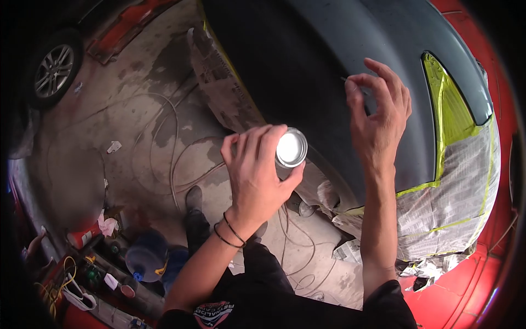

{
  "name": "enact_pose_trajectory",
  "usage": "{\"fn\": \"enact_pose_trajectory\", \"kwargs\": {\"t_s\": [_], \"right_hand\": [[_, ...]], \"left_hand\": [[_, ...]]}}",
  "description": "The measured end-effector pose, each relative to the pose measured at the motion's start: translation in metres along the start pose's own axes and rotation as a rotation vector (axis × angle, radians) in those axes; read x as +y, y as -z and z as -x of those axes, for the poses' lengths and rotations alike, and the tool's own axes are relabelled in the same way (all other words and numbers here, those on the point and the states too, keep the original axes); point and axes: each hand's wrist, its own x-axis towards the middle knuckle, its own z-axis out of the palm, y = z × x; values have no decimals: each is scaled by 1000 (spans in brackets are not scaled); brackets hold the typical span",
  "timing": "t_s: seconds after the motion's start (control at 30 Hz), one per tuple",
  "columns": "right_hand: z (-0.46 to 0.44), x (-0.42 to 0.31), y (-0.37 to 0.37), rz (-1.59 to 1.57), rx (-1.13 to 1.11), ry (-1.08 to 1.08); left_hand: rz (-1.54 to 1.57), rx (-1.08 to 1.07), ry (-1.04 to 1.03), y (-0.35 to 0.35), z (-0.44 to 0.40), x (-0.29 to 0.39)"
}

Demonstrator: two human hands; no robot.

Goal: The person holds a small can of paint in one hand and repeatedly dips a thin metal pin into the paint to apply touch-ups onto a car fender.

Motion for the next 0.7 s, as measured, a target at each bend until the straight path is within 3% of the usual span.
{"fn": "enact_pose_trajectory", "kwargs": {"t_s": [0.1, 0.33, 0.7], "right_hand": [[9, -24, 16, -133, -149, 12], [18, -40, 18, -112, -328, 82], [11, -52, 18, -118, -312, 114]], "left_hand": [[-26, 48, -15, -3, -21, -2], [-47, 72, -15, -3, -38, -2], [-49, 76, 11, 4, -33, -9]]}}
